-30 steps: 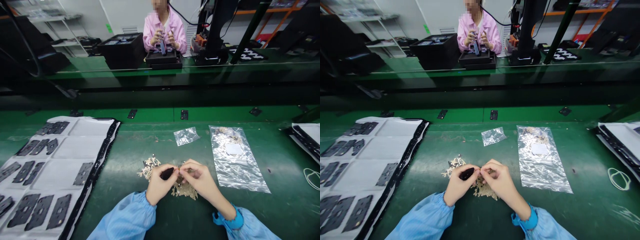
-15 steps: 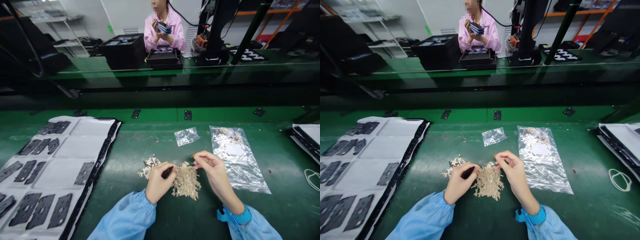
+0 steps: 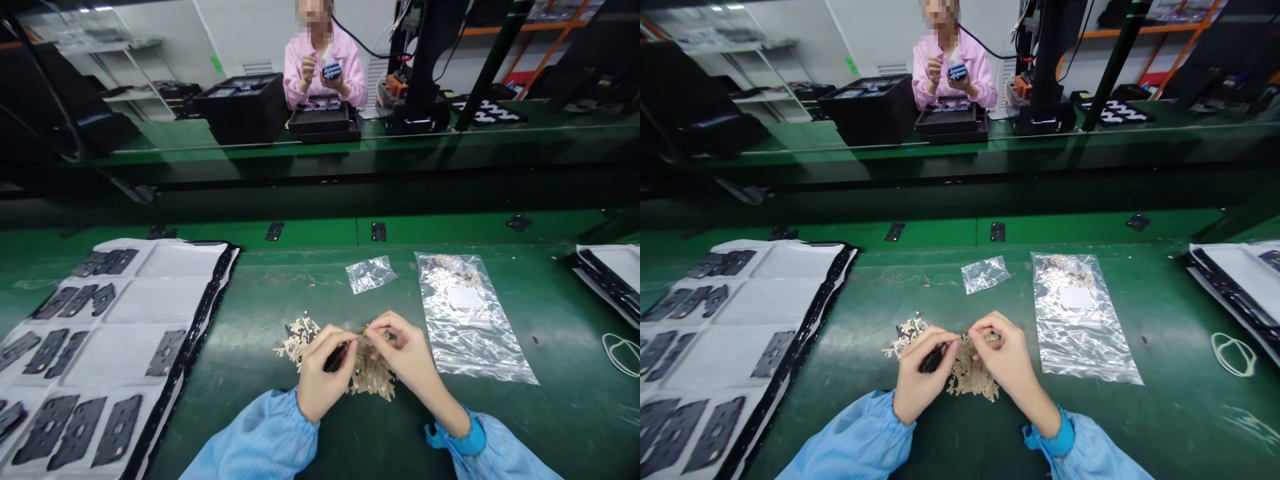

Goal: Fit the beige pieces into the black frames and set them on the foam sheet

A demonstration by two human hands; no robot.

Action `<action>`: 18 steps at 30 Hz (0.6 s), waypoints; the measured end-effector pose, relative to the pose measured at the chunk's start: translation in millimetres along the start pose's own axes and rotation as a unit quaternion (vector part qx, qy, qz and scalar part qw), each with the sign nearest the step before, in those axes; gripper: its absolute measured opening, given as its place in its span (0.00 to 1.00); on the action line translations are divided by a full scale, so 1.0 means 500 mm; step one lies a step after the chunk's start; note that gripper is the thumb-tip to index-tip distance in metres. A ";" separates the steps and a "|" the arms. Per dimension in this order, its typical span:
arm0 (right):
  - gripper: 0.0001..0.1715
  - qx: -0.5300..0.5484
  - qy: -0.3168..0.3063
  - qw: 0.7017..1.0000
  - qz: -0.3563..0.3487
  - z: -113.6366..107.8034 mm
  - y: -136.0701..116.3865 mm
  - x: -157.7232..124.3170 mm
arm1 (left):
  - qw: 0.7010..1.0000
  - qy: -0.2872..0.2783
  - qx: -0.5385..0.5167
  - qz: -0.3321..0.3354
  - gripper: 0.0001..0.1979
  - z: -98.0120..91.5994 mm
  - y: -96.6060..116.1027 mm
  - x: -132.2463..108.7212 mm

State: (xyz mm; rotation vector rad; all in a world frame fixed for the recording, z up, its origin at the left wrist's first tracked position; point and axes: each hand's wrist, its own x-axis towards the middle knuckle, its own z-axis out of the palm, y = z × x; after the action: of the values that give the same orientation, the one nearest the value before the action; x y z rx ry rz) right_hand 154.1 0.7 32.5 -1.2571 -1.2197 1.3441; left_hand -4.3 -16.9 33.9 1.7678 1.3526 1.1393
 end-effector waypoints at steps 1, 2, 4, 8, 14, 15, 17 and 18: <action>0.08 -0.006 -0.007 1.000 -0.003 0.005 0.001 -0.004 | 1.000 0.009 -0.003 0.000 0.06 0.002 0.002 -0.002; 0.08 -0.009 -0.014 1.000 -0.005 0.009 0.001 -0.007 | 1.000 0.014 -0.004 0.001 0.07 0.004 0.003 -0.003; 0.08 -0.009 -0.024 1.000 -0.008 0.014 0.002 -0.011 | 1.000 0.017 -0.008 0.002 0.07 0.007 0.003 -0.006; 0.08 -0.004 -0.031 0.999 -0.007 0.015 0.005 -0.012 | 1.000 0.013 -0.024 0.001 0.09 0.010 -0.001 -0.010; 0.10 0.017 -0.051 0.999 -0.001 0.016 0.011 -0.009 | 0.998 0.018 -0.056 -0.029 0.10 0.008 -0.013 -0.003; 0.11 0.022 -0.053 0.998 0.005 0.016 0.010 -0.009 | 0.996 0.023 -0.070 -0.056 0.09 0.007 -0.016 0.000; 0.11 0.037 -0.046 0.998 0.023 0.016 0.003 -0.007 | 0.984 0.020 -0.120 -0.132 0.07 0.005 -0.020 0.006; 0.11 0.048 -0.039 0.997 0.035 0.015 0.000 -0.006 | 0.972 0.014 -0.157 -0.171 0.07 0.004 -0.021 0.009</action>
State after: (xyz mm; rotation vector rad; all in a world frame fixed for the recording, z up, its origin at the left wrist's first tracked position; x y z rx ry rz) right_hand 146.7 -2.9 33.0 -1.1985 -1.1597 1.4982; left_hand -6.5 -9.7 24.9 1.2416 1.3442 1.1153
